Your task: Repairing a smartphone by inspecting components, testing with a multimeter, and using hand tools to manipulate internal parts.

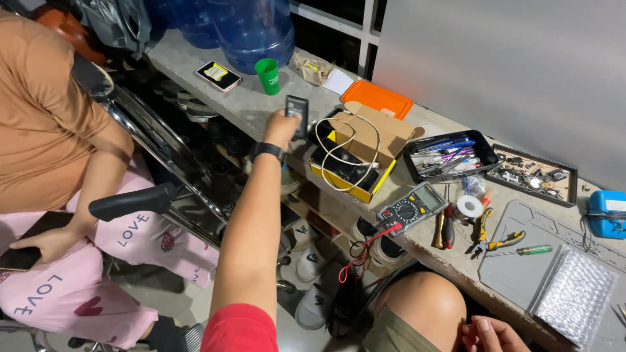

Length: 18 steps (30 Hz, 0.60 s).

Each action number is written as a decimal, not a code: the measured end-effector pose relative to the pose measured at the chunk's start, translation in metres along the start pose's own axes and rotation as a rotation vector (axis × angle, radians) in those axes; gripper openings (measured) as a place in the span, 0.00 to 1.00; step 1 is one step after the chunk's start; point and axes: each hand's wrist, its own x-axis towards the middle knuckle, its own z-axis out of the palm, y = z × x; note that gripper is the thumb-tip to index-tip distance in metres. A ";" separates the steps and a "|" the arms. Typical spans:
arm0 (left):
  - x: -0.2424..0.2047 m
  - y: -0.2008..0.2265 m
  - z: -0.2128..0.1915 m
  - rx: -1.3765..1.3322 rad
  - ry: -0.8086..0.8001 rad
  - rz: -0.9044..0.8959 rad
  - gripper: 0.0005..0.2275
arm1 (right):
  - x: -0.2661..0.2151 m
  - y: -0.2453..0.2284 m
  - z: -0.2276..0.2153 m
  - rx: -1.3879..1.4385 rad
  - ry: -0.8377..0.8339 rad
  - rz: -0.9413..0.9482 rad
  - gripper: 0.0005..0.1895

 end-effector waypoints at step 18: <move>-0.438 0.052 0.099 -0.356 -0.603 0.378 0.13 | -0.028 -0.120 0.063 0.274 -0.332 -0.162 0.15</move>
